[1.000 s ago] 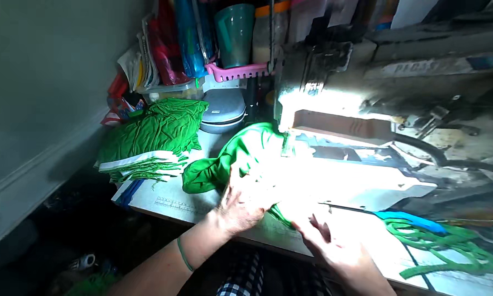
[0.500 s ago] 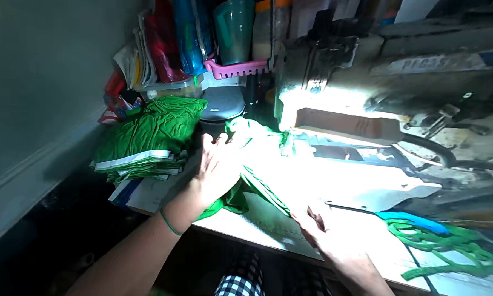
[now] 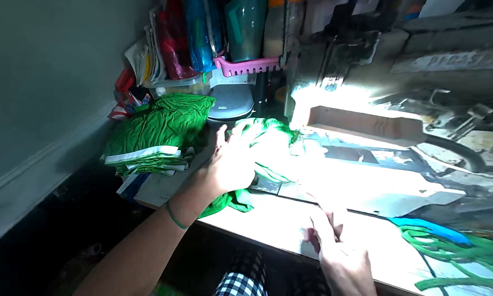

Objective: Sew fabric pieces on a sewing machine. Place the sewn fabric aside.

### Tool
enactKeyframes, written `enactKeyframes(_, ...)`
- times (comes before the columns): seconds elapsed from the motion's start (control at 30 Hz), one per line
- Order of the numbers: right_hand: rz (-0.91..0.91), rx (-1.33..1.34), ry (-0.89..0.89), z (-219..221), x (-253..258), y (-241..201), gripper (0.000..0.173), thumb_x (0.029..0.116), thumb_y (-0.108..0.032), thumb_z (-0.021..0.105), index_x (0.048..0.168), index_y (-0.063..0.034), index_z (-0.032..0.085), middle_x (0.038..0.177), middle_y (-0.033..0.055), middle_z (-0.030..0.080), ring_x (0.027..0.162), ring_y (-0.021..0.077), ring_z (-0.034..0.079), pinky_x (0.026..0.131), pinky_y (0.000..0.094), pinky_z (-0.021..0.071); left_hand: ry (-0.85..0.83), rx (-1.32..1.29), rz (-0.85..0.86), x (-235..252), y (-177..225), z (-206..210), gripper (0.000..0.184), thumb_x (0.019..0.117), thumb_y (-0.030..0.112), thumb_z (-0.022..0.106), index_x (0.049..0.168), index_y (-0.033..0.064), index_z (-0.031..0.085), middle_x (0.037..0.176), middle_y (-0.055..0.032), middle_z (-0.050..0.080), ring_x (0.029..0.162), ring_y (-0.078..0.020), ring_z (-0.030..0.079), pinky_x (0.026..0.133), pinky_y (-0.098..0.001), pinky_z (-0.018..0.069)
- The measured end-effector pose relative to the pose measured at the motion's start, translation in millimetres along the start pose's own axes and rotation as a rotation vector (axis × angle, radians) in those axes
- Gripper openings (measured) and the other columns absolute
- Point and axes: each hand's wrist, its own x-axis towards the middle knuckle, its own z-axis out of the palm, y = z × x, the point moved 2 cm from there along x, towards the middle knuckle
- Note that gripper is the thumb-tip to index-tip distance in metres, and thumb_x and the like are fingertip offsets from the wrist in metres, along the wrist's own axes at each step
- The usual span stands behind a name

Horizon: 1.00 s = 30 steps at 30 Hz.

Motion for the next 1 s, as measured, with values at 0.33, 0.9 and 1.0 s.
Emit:
enactKeyframes(0.33, 0.447, 0.352, -0.098, -1, -8, 27, 0.020, 0.1077, -0.016, 0.039, 0.107, -0.0089, 0.058, 0.058, -0.0109, 0.056, 0.043, -0.0008, 0.051, 0.043, 0.0167, 0.0470, -0.029, -0.264, -0.168, 90, 25, -3, 0.032, 0.1010, 0.023, 0.062, 0.123, 0.0011, 0.068, 0.135, -0.0198, 0.060, 0.122, -0.0361, 0.061, 0.100, -0.0545, 0.0493)
enactKeyframes(0.9, -0.520, -0.845, -0.052, 5, 71, -36, 0.037, 0.1014, -0.034, 0.049, 0.118, -0.0109, 0.074, 0.097, 0.0145, 0.072, 0.081, 0.0372, 0.071, 0.060, 0.0569, 0.0531, 0.077, -1.150, 0.011, -80, -32, -18, 0.029, 0.1001, 0.036, 0.062, 0.112, 0.0095, 0.064, 0.089, 0.0010, 0.068, 0.077, -0.0049, 0.065, 0.068, -0.0229, 0.0565)
enactKeyframes(1.0, -0.620, -0.669, -0.135, 38, 102, -32, 0.027, 0.1016, -0.017, 0.055, 0.117, -0.0052, 0.073, 0.104, 0.0171, 0.072, 0.092, 0.0388, 0.071, 0.076, 0.0617, 0.0541, 0.175, -1.052, 0.080, -95, -3, -13, 0.020, 0.1062, 0.025, 0.054, 0.102, 0.0094, 0.067, 0.084, 0.0026, 0.066, 0.073, -0.0031, 0.062, 0.066, -0.0212, 0.0535)
